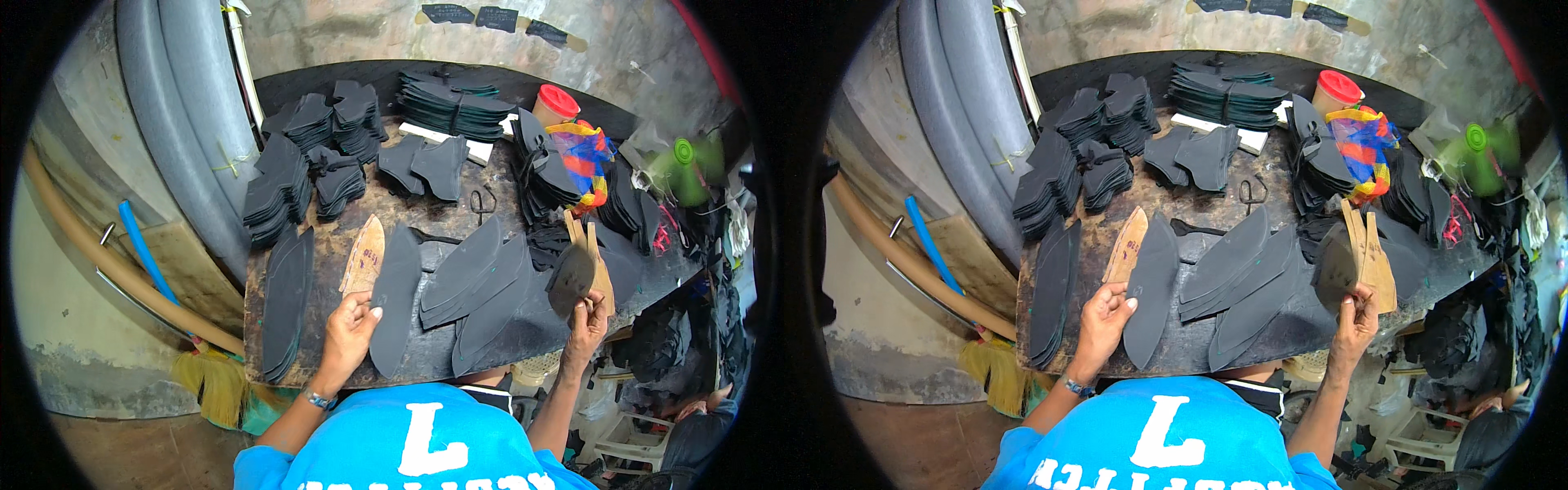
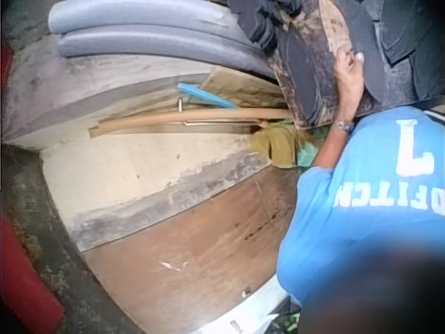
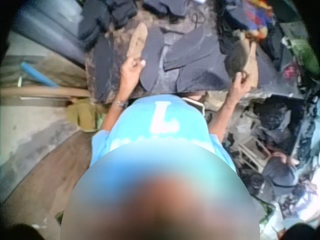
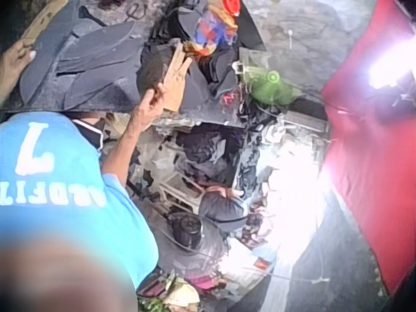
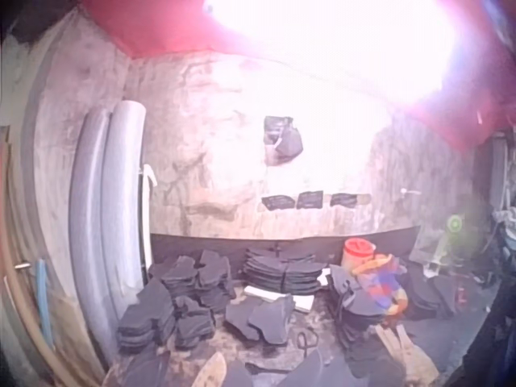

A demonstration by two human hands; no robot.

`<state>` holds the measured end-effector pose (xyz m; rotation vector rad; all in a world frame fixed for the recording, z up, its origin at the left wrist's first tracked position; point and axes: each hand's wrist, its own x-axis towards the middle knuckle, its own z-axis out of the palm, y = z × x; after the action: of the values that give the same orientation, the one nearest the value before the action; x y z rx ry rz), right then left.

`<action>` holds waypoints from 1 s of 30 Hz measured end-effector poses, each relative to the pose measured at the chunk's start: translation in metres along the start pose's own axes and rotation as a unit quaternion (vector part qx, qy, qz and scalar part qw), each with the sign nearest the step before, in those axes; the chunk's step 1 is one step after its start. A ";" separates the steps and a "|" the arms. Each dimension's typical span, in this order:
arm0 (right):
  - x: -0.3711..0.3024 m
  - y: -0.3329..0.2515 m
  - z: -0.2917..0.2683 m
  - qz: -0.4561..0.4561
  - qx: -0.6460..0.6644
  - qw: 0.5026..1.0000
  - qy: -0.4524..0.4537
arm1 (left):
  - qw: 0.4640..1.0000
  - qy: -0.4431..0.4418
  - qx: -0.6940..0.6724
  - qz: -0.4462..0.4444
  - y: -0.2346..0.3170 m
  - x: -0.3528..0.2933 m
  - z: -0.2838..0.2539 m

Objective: The person places a cardboard template on a stack of black rubber shoe parts and uses a pencil to trace the outline. They repeat this process for several parts, moving the template and aligning it before marking each piece.

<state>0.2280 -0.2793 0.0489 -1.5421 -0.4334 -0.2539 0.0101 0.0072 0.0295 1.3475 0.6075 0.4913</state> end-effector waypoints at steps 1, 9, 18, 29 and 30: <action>0.002 -0.010 0.009 -0.032 -0.009 0.999 -0.041 | 0.999 0.007 0.030 -0.019 -0.001 -0.005 -0.006; -0.016 -0.059 0.154 -0.257 -0.176 0.875 -0.372 | 0.993 -0.046 0.105 0.033 -0.013 -0.014 -0.016; -0.036 -0.020 0.167 -0.115 -0.400 0.818 -0.398 | 0.988 -0.050 0.137 0.055 -0.013 -0.020 -0.033; -0.016 -0.026 0.123 -0.146 -0.427 0.803 -0.391 | 0.969 -0.043 0.235 0.059 -0.005 -0.019 0.007; -0.021 -0.031 0.124 -0.131 -0.445 0.797 -0.388 | 0.963 -0.047 0.259 0.062 -0.004 -0.020 0.007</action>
<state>0.1820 -0.1589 0.0645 -2.5079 -1.3240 0.0030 -0.0003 -0.0120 0.0287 1.9041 0.5975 0.3790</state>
